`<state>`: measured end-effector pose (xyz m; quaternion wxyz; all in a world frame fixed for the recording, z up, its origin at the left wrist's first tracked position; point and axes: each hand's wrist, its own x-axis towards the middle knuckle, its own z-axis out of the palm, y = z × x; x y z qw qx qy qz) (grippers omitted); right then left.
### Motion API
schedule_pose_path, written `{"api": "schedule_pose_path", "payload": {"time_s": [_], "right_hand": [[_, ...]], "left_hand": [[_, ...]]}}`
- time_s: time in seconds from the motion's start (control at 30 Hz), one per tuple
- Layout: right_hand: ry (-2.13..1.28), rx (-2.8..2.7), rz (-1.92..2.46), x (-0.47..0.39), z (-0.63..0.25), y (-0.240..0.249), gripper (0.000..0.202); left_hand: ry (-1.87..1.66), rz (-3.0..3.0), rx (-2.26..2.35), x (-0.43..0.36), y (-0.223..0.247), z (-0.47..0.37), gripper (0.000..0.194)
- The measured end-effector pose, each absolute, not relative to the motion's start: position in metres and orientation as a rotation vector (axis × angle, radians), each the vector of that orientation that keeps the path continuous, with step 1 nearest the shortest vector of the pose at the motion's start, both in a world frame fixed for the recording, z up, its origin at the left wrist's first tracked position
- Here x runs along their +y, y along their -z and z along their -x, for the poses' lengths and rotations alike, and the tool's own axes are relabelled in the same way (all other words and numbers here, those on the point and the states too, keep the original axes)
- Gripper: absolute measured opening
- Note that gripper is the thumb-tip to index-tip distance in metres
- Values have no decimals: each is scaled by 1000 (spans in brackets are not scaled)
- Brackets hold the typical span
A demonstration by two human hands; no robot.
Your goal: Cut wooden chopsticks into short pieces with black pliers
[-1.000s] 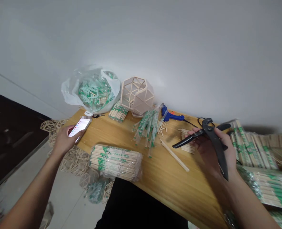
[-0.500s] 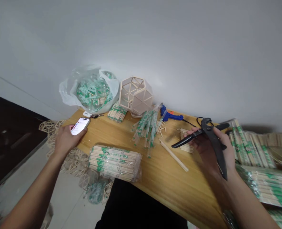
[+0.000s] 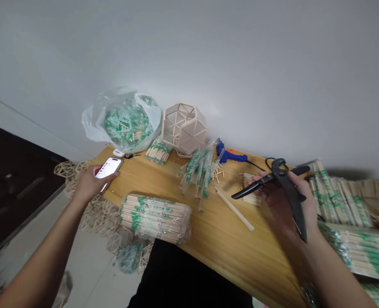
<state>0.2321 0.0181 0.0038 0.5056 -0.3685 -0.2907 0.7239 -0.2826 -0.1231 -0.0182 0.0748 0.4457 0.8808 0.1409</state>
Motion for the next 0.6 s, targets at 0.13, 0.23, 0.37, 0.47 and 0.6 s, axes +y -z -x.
{"api": "schedule_pose_path", "payload": {"time_s": [0.13,0.23,0.37,0.47,0.6], "right_hand": [[-1741,-686,882,19,-234,0,27],[-1753,-641,896,20,-237,3,27],[-1758,-580,900,21,-238,6,20],[-1761,-550,899,21,-238,6,16],[-1769,-559,908,21,-239,5,15]], "left_hand": [[-229,-1232,2791,-122,14,276,81],[-173,-1245,2841,-122,14,271,89],[-174,-1270,2910,-122,19,267,85],[-177,-1289,2983,-122,22,265,82],[-203,-1376,2987,-122,21,260,74]]}}
